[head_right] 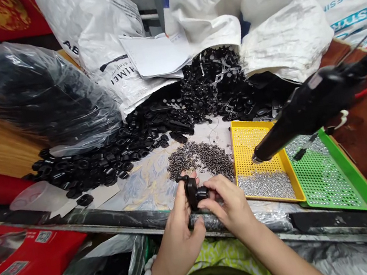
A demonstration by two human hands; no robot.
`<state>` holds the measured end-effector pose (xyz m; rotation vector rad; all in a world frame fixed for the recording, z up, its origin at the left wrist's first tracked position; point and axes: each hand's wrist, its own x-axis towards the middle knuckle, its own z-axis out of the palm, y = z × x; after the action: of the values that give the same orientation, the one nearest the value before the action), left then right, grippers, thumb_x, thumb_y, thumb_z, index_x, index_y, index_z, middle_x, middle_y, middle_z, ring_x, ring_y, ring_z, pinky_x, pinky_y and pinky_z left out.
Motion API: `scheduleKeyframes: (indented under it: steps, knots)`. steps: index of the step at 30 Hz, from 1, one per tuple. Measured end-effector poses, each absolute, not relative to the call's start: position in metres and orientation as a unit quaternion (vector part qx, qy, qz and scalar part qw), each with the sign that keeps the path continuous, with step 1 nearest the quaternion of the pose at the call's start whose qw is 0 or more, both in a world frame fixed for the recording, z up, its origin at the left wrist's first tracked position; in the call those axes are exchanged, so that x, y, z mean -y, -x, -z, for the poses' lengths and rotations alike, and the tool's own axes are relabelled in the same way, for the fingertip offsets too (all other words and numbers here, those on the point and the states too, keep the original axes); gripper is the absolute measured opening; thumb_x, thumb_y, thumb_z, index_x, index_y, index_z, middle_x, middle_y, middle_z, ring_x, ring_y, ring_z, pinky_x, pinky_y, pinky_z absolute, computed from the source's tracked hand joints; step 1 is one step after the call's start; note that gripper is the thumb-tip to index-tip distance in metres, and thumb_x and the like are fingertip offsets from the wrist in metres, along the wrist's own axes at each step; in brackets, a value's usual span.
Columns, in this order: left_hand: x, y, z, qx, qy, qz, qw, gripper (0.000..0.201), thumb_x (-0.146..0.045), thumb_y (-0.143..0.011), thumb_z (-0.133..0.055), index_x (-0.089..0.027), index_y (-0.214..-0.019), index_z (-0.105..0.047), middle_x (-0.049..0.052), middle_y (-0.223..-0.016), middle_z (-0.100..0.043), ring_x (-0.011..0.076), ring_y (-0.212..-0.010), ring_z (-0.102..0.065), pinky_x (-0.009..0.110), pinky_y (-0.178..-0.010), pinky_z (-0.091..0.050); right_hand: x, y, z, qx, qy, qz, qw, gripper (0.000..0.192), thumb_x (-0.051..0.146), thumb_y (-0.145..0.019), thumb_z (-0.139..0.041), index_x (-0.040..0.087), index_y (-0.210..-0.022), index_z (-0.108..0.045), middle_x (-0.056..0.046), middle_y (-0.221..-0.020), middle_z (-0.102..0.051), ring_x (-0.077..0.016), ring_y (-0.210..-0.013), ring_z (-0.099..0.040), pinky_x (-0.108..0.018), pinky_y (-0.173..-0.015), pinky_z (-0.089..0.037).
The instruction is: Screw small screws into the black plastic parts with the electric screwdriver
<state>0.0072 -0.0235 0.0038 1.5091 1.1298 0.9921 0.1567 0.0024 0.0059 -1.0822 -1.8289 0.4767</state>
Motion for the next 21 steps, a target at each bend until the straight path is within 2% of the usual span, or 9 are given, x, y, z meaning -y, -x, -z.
scheduleKeyframes:
  steps: [3,8,15,18,21]
  knots:
    - [0.022,-0.009,-0.002,-0.481,-0.635,-0.396,0.457,0.079,-0.005,-0.079,-0.042,-0.025,-0.144,-0.002,0.005,-0.151,-0.018,0.0195,-0.136,-0.022,0.036,-0.113,-0.020,-0.001,-0.155,-0.005,0.722,0.452,-0.224,0.473,0.021,0.027,-0.078,-0.062,0.020,-0.096,-0.056,-0.004,-0.079,-0.058,-0.0126,-0.061,-0.054,-0.027,-0.056,-0.047]
    - [0.018,-0.013,-0.003,-0.486,-0.651,-0.396,0.427,0.075,-0.008,-0.081,-0.042,-0.021,-0.145,-0.005,0.007,-0.151,-0.016,0.0197,-0.136,-0.022,0.035,-0.112,-0.021,0.000,-0.150,-0.003,0.673,0.497,-0.298,0.459,0.017,0.033,-0.078,-0.061,0.019,-0.087,-0.058,-0.003,-0.077,-0.057,-0.0122,-0.063,-0.052,-0.026,-0.057,-0.044]
    - [0.019,-0.017,0.000,-0.500,-0.715,-0.387,0.297,0.062,-0.014,-0.085,-0.041,-0.015,-0.143,-0.019,0.010,-0.147,-0.028,0.0205,-0.134,-0.027,0.034,-0.111,-0.023,0.000,-0.145,-0.006,0.517,0.534,-0.529,0.409,0.029,0.043,-0.081,-0.052,0.018,-0.069,-0.046,0.007,-0.049,-0.040,-0.0067,-0.044,-0.038,-0.020,-0.043,-0.029]
    - [0.017,-0.018,0.003,-0.519,-0.701,-0.386,0.300,0.061,-0.016,-0.084,-0.043,-0.014,-0.141,-0.022,0.012,-0.145,-0.033,0.0216,-0.132,-0.032,0.035,-0.109,-0.026,-0.002,-0.139,-0.004,0.537,0.553,-0.507,0.386,0.032,0.046,-0.080,-0.053,0.018,-0.065,-0.044,0.007,-0.050,-0.038,-0.0063,-0.044,-0.035,-0.020,-0.042,-0.026]
    - [0.013,-0.021,0.003,-0.550,-0.627,-0.401,0.380,0.062,-0.017,-0.082,-0.048,-0.015,-0.139,-0.023,0.014,-0.139,-0.041,0.0227,-0.127,-0.040,0.037,-0.106,-0.030,-0.001,-0.142,-0.010,0.634,0.563,-0.389,0.361,0.031,0.042,-0.081,-0.053,0.018,-0.063,-0.051,0.004,-0.052,-0.044,-0.0085,-0.048,-0.040,-0.022,-0.046,-0.031]
